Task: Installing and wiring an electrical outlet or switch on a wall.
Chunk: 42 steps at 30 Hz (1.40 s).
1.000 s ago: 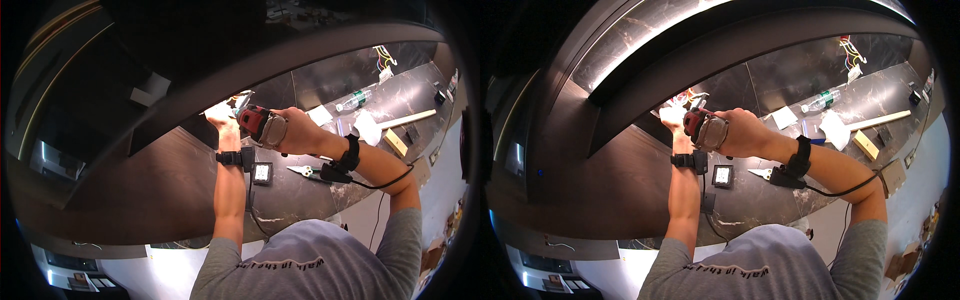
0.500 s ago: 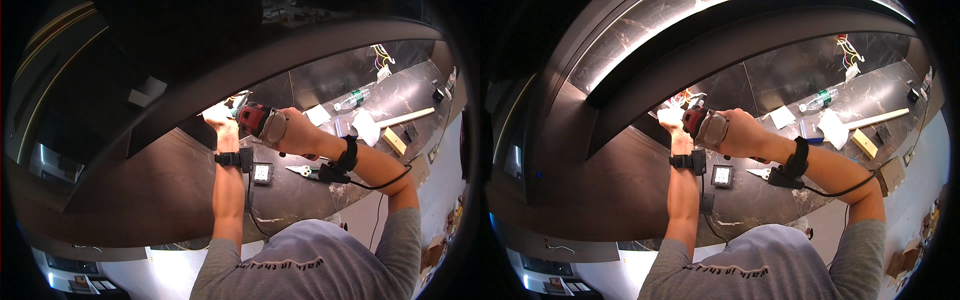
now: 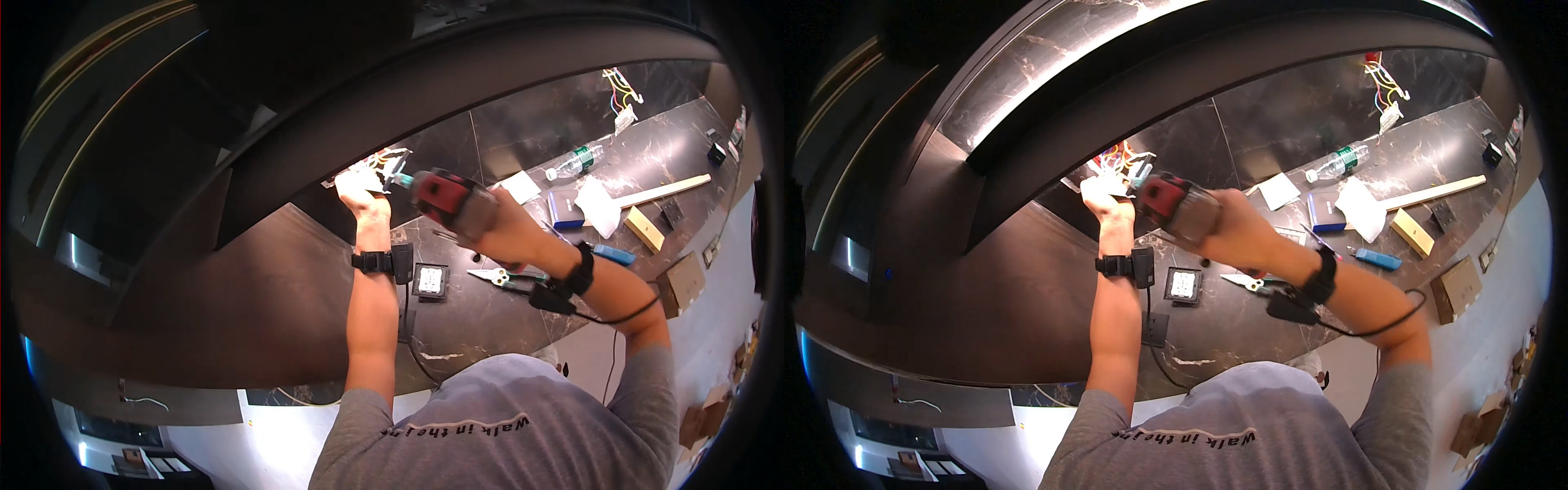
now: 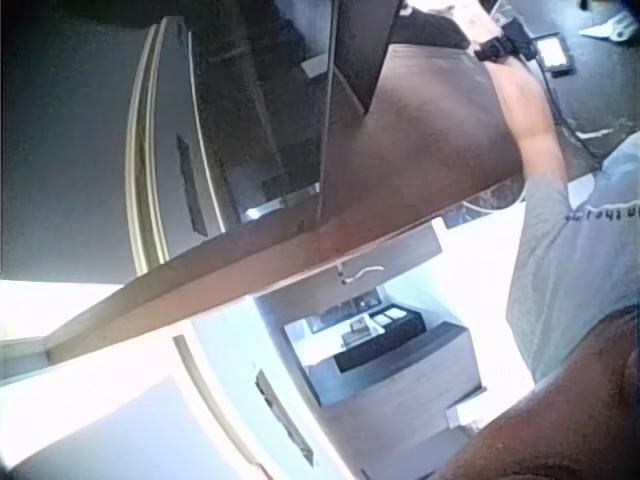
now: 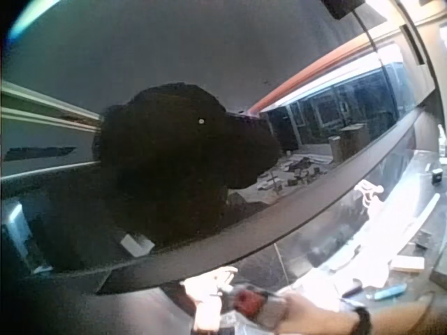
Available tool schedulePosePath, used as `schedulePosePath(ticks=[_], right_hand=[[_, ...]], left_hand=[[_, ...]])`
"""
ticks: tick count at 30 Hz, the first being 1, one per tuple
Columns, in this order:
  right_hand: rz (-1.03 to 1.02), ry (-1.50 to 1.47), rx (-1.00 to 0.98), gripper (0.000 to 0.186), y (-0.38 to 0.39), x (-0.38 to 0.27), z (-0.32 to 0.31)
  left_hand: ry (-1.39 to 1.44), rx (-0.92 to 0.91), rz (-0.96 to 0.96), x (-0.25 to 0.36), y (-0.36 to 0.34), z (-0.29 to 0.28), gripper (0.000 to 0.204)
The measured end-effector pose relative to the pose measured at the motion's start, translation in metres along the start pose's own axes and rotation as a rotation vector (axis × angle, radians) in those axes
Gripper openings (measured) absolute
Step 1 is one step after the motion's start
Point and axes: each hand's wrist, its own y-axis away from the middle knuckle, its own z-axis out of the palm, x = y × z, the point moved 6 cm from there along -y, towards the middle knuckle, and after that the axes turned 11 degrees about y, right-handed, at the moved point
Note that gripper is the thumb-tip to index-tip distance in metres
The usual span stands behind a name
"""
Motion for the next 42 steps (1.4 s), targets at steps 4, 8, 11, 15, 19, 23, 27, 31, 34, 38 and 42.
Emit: schedulePosePath(ticks=[4, 8, 11, 15, 19, 23, 27, 31, 34, 38, 42], right_hand=[[-0.277, 0.293, 0.073, 0.038, 0.062, 0.03, 0.0], [-0.092, -0.057, -0.129, 0.051, 0.116, 0.061, 0.021], [-0.182, 0.185, -0.097, 0.061, 0.141, 0.088, 0.051], [-0.157, 0.468, -0.155, 0.067, 0.156, 0.12, 0.091], [-0.281, 0.656, -0.127, 0.071, 0.156, 0.127, 0.12], [-0.31, 0.798, -0.08, 0.061, 0.155, 0.141, 0.134], [-0.299, 0.927, -0.094, 0.06, 0.155, 0.143, 0.144], [-0.296, 0.964, -0.133, 0.065, 0.154, 0.137, 0.147], [-0.266, 0.764, -0.208, 0.071, 0.153, 0.133, 0.138], [-0.119, 0.623, -0.179, 0.062, 0.12, 0.136, 0.083], [0.09, 0.788, -0.053, 0.063, 0.099, 0.196, 0.044]], left_hand=[[-0.078, 0.153, -0.162, 0.007, 0.027, 0.009, 0.022], [-0.224, 0.126, -0.306, 0.024, 0.035, 0.002, 0.028], [-0.296, -0.018, -0.375, 0.024, 0.032, -0.001, 0.035], [-0.276, -0.033, -0.379, 0.018, 0.031, -0.003, 0.039], [-0.211, 0.003, -0.349, 0.02, 0.03, -0.012, 0.04], [-0.156, -0.036, -0.347, 0.02, 0.032, -0.01, 0.034], [-0.111, -0.04, -0.364, 0.019, 0.035, -0.008, 0.032], [-0.277, -0.068, -0.259, 0.019, 0.04, -0.013, 0.049], [-0.256, -0.012, -0.153, 0.01, 0.064, -0.028, 0.065], [-0.022, -0.012, -0.303, -0.037, 0.095, -0.04, 0.082], [0.238, 0.041, -0.269, -0.07, 0.078, -0.006, 0.058]])
